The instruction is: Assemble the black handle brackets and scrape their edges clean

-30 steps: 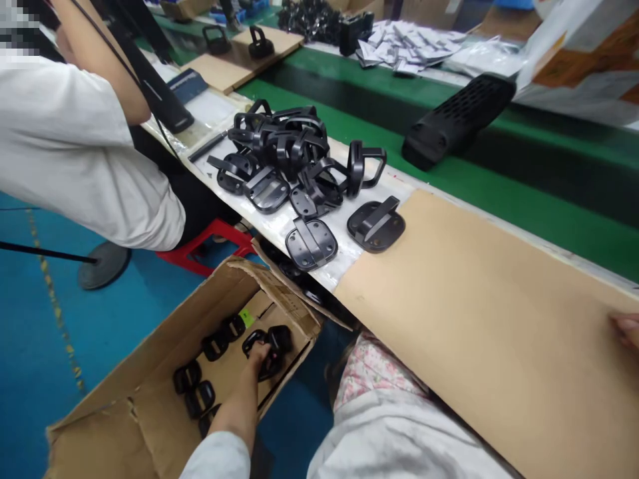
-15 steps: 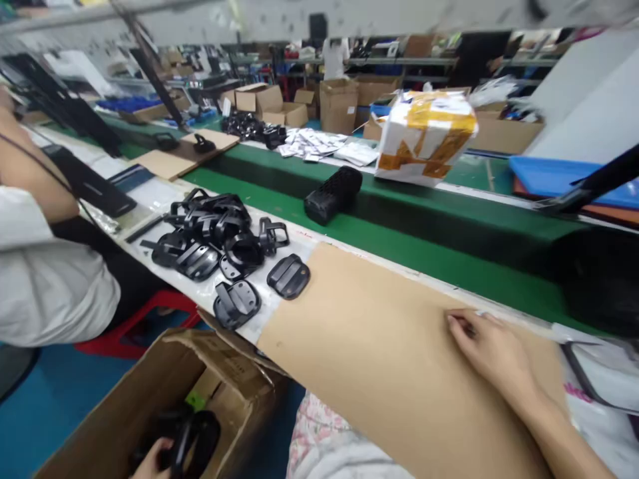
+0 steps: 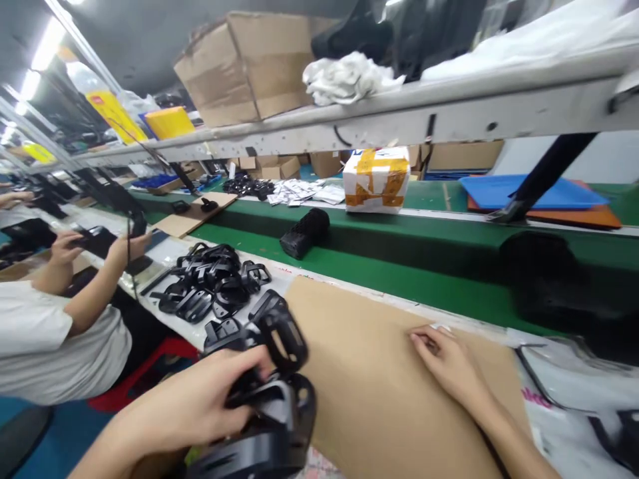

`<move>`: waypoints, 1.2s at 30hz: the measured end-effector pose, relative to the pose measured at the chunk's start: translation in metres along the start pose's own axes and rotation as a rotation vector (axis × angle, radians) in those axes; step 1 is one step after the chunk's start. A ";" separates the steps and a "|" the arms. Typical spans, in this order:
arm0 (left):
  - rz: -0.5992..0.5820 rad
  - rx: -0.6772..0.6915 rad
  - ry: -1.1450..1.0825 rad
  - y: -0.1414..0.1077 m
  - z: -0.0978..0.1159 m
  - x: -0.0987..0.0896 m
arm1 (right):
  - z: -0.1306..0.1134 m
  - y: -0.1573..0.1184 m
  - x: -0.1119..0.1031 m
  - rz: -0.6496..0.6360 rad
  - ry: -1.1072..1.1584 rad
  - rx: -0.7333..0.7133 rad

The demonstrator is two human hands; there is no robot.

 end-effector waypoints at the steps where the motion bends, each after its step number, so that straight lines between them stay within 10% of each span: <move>1: -0.096 0.135 -0.052 0.030 0.025 -0.010 | -0.001 -0.001 -0.001 -0.001 0.013 -0.010; 5: -0.250 0.392 0.016 0.132 0.092 -0.016 | -0.004 -0.003 -0.003 0.013 0.018 -0.023; 10: -0.204 0.440 0.207 0.181 0.097 0.009 | -0.008 -0.005 -0.006 0.020 0.019 -0.019; 24: 0.081 0.409 0.060 0.172 0.050 0.027 | -0.002 -0.004 -0.002 0.019 0.046 0.002; 36: 0.549 0.476 -0.082 0.125 0.036 0.100 | 0.001 -0.002 0.000 -0.002 0.076 0.012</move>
Point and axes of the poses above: each hand's wrist, its own y-axis towards the middle knuckle, its own x-axis out of the palm, z = x × y, the point moved 2 cm from there along y, towards the middle knuckle, and after that the axes turned 7 degrees about x, right-handed, at the moved point
